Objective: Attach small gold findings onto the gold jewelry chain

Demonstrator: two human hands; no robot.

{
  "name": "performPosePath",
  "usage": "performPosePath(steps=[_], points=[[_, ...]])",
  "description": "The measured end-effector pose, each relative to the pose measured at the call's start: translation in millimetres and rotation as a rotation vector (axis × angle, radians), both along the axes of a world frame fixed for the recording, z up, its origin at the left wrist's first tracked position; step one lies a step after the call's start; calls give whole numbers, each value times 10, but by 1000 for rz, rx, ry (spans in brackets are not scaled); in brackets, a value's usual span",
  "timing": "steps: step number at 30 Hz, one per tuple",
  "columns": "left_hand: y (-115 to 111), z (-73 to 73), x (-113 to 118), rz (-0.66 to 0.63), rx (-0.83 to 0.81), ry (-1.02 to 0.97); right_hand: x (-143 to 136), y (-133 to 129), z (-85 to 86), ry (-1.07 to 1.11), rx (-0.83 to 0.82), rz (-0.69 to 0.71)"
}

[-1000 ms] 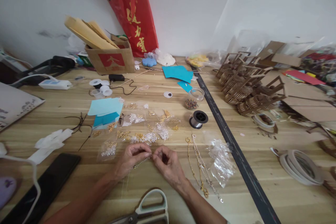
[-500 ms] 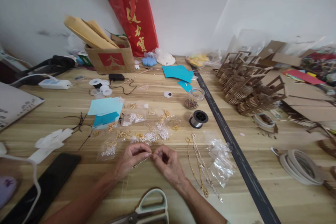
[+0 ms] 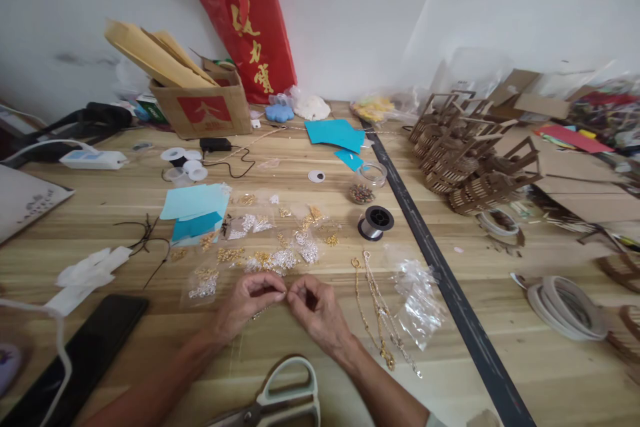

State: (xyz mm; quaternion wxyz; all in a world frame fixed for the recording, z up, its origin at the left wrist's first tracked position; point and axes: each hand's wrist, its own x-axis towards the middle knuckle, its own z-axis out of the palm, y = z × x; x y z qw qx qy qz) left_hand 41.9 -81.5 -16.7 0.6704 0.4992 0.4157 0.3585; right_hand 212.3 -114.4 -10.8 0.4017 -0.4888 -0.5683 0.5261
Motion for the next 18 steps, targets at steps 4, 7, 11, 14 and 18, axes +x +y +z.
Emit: performPosePath(steps=[4, 7, 11, 14, 18], points=[[1, 17, 2, 4, -17, 12, 6, 4, 14, -2, -1, 9], [2, 22, 7, 3, -34, 21, 12, 4, 27, -7, 1, 18], [-4, 22, 12, -1, -23, 9, 12, 3, 34, -2, 1, 41], [-9, 29, 10, 8, -11, -1, 10, 4, 32, 3, 4, 59], [-10, 49, 3, 30, -8, -4, 9, 10, 22, -1, 12, 65]])
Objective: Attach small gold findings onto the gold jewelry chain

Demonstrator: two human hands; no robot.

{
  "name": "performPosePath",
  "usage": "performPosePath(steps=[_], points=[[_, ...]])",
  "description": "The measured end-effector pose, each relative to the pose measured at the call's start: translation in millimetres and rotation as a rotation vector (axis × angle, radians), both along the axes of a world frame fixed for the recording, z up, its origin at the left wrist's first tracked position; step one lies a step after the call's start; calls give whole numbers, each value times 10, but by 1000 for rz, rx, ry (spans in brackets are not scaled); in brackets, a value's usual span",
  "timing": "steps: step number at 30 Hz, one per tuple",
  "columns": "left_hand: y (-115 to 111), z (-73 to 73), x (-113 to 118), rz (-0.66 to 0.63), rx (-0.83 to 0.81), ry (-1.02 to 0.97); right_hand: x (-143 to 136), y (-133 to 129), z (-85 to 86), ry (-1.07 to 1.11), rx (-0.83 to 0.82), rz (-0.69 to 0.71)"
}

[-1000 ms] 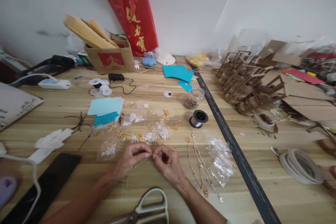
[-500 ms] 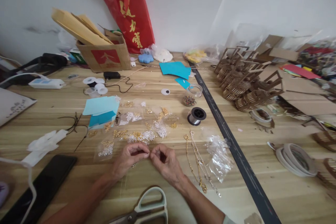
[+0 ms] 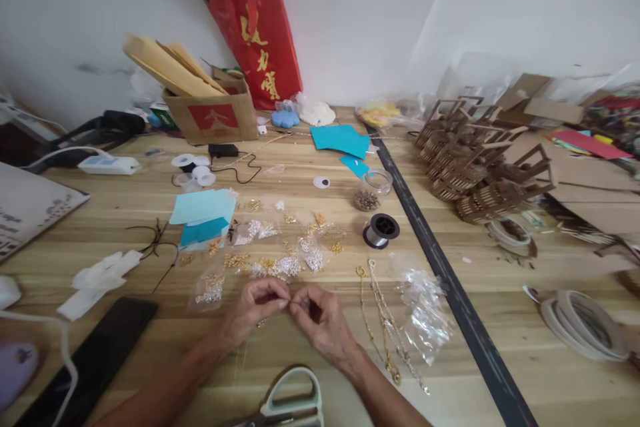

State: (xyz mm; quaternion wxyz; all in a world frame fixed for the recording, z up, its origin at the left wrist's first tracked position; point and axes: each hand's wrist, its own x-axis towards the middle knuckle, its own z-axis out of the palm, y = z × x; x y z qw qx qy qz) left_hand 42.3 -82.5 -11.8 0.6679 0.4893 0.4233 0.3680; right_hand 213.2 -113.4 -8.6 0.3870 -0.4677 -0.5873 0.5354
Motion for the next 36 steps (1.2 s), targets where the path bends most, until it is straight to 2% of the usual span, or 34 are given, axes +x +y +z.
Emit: performPosePath(steps=[3, 10, 13, 36], points=[[3, -16, -11, 18, -17, 4, -4, 4, -13, 9, 19, -3], [11, -189, -44, 47, -101, -45, -55, -5, -39, 23, 105, -71], [13, -221, -47, 51, -127, -70, -67, -18, -41, 19, 99, -87], [27, -176, -46, 32, -151, -67, -41, -24, -10, 8, 81, -109]])
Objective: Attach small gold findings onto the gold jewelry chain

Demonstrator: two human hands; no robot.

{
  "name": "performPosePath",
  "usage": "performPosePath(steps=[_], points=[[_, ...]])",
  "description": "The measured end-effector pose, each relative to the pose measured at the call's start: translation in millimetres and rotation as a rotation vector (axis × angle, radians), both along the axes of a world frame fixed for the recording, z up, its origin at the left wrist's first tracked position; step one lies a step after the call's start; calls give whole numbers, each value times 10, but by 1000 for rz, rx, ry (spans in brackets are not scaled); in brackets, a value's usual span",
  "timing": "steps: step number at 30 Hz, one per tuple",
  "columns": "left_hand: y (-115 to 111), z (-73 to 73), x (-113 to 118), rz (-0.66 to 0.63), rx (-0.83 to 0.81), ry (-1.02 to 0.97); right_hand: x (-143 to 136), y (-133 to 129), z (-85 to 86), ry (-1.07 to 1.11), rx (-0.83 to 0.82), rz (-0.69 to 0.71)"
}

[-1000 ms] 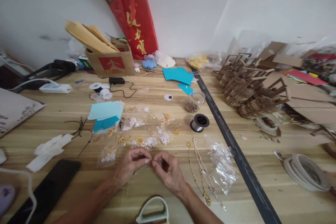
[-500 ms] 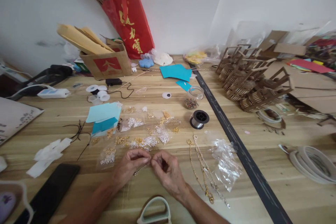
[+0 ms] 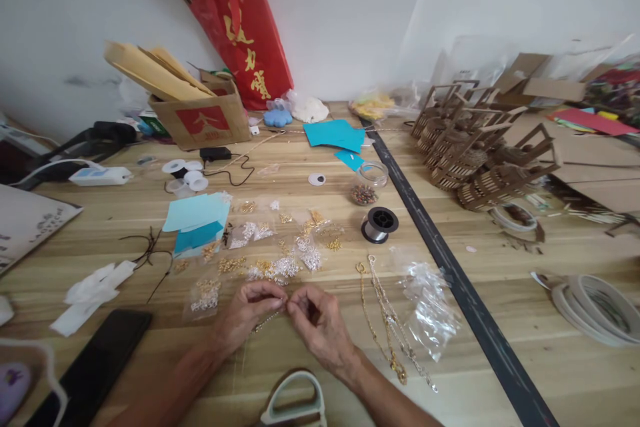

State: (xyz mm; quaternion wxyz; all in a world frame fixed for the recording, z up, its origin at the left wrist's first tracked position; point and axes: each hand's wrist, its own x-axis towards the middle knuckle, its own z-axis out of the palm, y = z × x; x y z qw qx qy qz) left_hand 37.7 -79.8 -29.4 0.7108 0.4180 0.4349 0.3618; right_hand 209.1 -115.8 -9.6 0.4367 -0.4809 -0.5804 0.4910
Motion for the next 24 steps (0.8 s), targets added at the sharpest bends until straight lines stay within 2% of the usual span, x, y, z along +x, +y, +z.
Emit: performPosePath(steps=[24], points=[[-10, 80, 16, -13, 143, 148, 0, -4, -45, -39, -8, 0]])
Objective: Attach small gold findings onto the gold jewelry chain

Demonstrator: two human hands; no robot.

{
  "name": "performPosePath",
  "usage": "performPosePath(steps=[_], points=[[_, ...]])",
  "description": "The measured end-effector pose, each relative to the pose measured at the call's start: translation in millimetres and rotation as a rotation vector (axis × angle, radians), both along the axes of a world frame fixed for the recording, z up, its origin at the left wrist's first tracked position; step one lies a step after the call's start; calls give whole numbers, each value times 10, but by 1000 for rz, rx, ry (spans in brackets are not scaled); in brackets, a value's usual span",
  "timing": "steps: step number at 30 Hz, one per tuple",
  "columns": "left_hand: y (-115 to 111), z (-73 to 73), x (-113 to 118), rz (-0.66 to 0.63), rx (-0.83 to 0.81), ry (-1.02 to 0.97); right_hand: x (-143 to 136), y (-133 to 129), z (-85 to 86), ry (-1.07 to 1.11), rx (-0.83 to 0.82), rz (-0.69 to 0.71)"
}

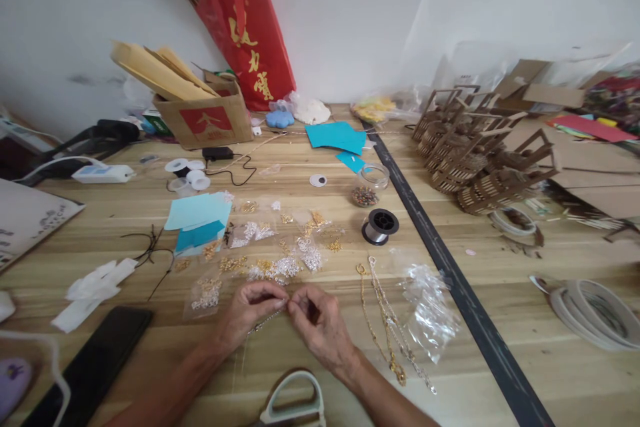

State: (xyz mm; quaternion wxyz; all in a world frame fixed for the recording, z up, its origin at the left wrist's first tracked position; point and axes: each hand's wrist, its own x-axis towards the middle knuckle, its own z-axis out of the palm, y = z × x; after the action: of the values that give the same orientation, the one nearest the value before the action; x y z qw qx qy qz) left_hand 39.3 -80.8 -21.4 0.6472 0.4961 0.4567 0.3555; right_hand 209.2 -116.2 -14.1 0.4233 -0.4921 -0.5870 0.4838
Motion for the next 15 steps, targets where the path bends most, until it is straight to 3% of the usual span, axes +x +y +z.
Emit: performPosePath(steps=[15], points=[[-7, 40, 16, 23, 19, 18, 5, 2, -31, -48, 31, 17]])
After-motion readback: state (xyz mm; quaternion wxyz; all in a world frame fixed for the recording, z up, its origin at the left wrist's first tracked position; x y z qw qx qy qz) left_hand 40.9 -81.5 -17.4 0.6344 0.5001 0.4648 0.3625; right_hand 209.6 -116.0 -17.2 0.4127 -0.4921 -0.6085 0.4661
